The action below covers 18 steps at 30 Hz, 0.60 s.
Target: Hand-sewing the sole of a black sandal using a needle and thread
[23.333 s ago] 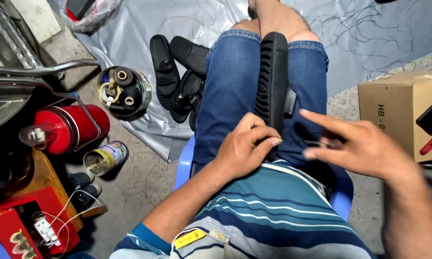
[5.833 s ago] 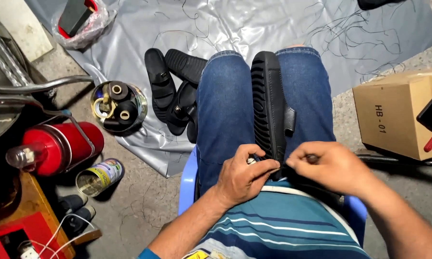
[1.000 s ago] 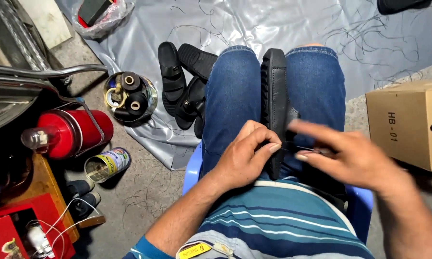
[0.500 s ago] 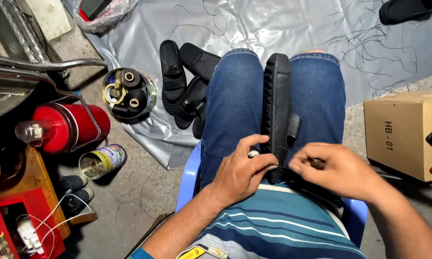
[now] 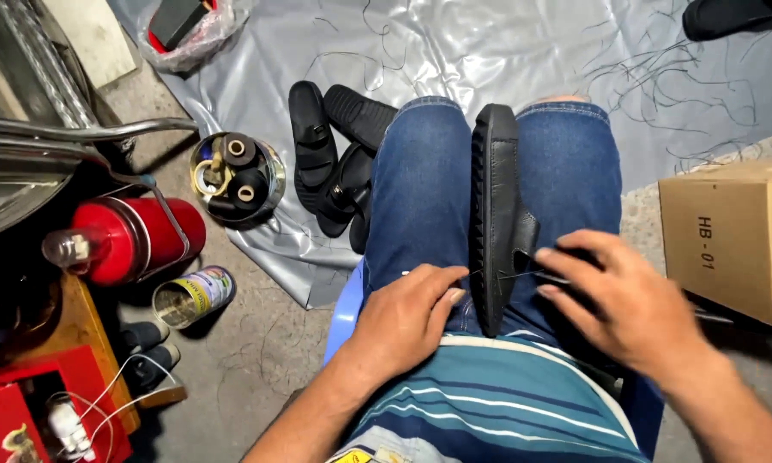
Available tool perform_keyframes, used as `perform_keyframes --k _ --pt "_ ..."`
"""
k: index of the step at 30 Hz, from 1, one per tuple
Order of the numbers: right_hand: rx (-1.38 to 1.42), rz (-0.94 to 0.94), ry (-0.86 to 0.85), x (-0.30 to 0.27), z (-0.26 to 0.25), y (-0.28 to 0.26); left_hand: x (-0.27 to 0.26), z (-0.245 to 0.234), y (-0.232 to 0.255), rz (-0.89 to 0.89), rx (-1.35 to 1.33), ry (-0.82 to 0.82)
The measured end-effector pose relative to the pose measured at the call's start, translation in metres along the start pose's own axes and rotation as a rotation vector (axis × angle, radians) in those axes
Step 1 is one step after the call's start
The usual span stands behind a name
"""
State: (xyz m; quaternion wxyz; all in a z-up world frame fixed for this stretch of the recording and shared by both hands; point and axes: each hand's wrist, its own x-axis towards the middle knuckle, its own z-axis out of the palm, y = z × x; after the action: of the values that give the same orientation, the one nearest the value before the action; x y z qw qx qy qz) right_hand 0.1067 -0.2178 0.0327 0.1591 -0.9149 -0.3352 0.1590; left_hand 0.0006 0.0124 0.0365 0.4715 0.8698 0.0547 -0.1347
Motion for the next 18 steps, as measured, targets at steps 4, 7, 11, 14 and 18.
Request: perform_keyframes --k 4,7,11,14,18 --pt "0.231 -0.227 0.01 0.012 0.01 -0.005 -0.002 -0.011 0.0 0.011 0.065 -0.125" --pt "0.335 -0.289 0.067 0.028 0.011 -0.007 -0.01 -0.04 0.017 0.232 -0.369 -0.27" --pt "0.447 -0.344 0.123 0.039 0.015 -0.007 -0.011 -0.042 0.024 0.253 -0.722 -0.199" --pt "0.48 -0.313 0.101 0.037 0.016 -0.009 0.002 -0.01 0.018 -0.076 -0.291 0.008" --pt "0.492 -0.32 0.087 0.034 0.021 -0.007 0.008 0.028 -0.023 -0.023 -0.103 0.159"
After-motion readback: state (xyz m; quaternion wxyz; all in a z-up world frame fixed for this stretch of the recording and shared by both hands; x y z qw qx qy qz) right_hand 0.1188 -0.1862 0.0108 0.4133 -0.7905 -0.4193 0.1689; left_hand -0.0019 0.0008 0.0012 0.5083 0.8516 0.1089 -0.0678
